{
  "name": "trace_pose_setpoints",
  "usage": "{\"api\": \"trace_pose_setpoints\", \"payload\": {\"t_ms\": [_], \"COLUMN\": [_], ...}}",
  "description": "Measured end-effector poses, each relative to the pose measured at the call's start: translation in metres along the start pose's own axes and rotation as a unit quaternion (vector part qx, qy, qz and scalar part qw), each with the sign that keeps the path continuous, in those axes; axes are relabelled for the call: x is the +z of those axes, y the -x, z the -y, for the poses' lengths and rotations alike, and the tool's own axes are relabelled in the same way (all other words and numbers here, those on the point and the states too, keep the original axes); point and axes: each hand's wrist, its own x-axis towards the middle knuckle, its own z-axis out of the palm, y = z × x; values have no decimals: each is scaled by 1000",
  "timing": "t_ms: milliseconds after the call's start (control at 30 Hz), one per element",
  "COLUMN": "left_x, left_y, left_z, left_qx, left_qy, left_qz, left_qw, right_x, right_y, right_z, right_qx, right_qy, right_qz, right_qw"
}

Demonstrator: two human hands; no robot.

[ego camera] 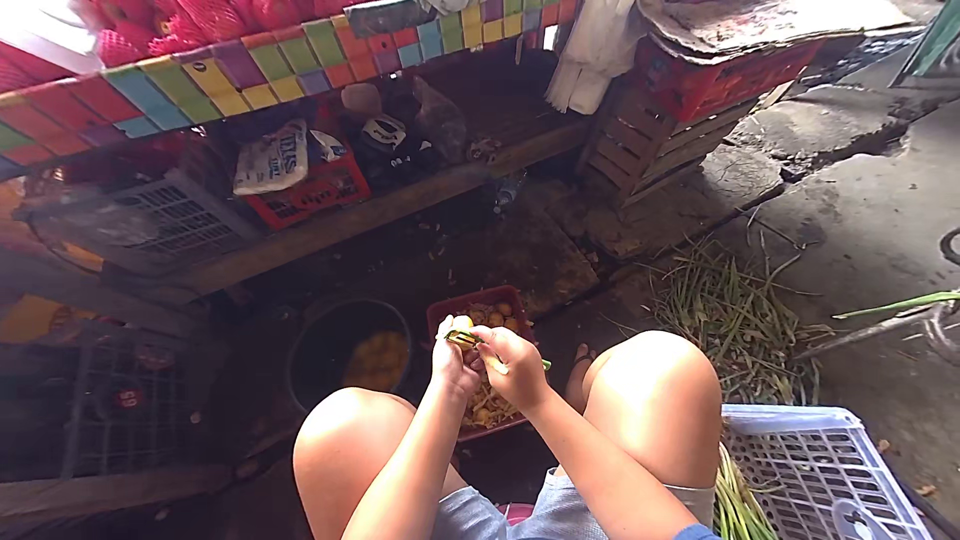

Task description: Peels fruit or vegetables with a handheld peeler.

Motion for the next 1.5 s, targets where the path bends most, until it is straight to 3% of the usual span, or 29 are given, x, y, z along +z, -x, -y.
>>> {"api": "trace_pose_setpoints", "payload": {"t_ms": [300,367,467,533,667,800,1000,1267,1500], "left_x": [-2,-4,-3,3,1,-2,-1,-2,1], "left_y": [-1,-2,10,18,6,-1,2,9,4], "left_z": [-7,-4,12,19,3,-2,-2,-11,-1], "left_qx": [6,25,44,33,24,6,-22,3,7], "left_qy": [21,-10,-117,-129,-53,18,-9,-38,-4], "left_qz": [10,14,48,56,19,16,-42,10,-8], "left_qw": [1000,1000,991,989,998,1000,999,999,1000], "right_x": [-5,-4,-11,-14,-12,-9,-2,-12,-4], "right_y": [-3,-5,-17,-24,-22,-13,0,-9,-1], "right_z": [-7,-7,-17,-28,-29,-16,-1,-21,-4], "right_qx": [-15,34,196,255,211,159,31,94,48], "right_qy": [14,-8,-44,-78,-133,-140,-34,-47,-89], "right_qz": [-11,-11,10,10,-38,-3,22,-26,10], "right_qw": [1000,999,980,964,968,977,999,994,995]}}
